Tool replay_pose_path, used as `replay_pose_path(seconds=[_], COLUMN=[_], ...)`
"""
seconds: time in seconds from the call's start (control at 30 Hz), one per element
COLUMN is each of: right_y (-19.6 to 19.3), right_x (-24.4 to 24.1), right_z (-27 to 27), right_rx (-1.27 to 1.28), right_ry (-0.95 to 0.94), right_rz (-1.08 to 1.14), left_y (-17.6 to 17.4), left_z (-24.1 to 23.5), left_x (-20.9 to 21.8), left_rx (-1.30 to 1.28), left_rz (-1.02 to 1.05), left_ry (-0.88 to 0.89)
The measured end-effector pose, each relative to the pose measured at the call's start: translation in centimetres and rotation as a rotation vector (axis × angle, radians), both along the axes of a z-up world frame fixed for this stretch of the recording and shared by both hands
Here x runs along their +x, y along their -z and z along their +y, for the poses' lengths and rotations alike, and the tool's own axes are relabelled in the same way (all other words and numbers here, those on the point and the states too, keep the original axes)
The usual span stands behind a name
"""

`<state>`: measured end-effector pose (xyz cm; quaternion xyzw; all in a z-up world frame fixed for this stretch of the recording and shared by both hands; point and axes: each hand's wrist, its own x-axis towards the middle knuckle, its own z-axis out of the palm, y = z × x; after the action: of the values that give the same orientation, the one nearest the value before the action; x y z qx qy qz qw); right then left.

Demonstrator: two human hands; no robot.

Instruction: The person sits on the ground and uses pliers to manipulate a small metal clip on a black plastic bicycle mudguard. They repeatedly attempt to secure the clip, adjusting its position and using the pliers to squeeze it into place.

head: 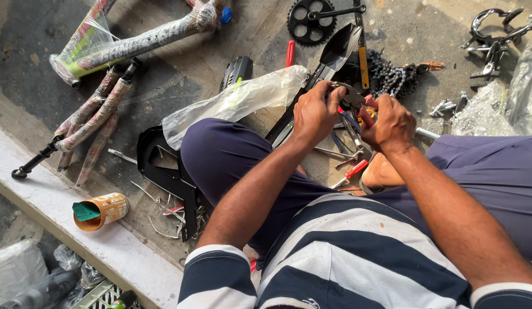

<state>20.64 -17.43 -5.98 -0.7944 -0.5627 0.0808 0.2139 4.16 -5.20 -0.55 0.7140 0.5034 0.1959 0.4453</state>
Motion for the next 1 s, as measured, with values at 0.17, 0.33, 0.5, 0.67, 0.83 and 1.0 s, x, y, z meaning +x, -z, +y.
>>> replay_pose_path(seconds=[0.17,0.33,0.5,0.67,0.83,1.0], right_y=[0.9,-0.4,-3.0,-1.8,-1.5,-3.8], right_x=[0.9,0.8,-0.4,-1.1,-1.1,-1.4], right_z=[0.3,0.5,0.4,0.4,-0.4,0.2], right_rx=[0.024,0.029,0.1,-0.584,-0.168,0.078], right_ry=[-0.059,-0.043,-0.175,0.163,0.08,0.112], right_rz=[-0.283,-0.222,-0.238,1.01,1.33,1.327], left_y=[3.6,4.9,5.6,4.8,3.8,4.1], left_z=[0.3,2.0,3.8,4.2,4.1,2.9], left_x=[1.1,0.6,-1.6,-2.5,-2.3,-1.5], left_rx=[-0.055,-0.409,-0.739,-0.771,-0.774,-0.849], left_rz=[0.081,-0.186,-0.552,-0.617,-0.6,-0.641], left_ry=[-0.113,-0.034,0.052,-0.019,0.001,0.086])
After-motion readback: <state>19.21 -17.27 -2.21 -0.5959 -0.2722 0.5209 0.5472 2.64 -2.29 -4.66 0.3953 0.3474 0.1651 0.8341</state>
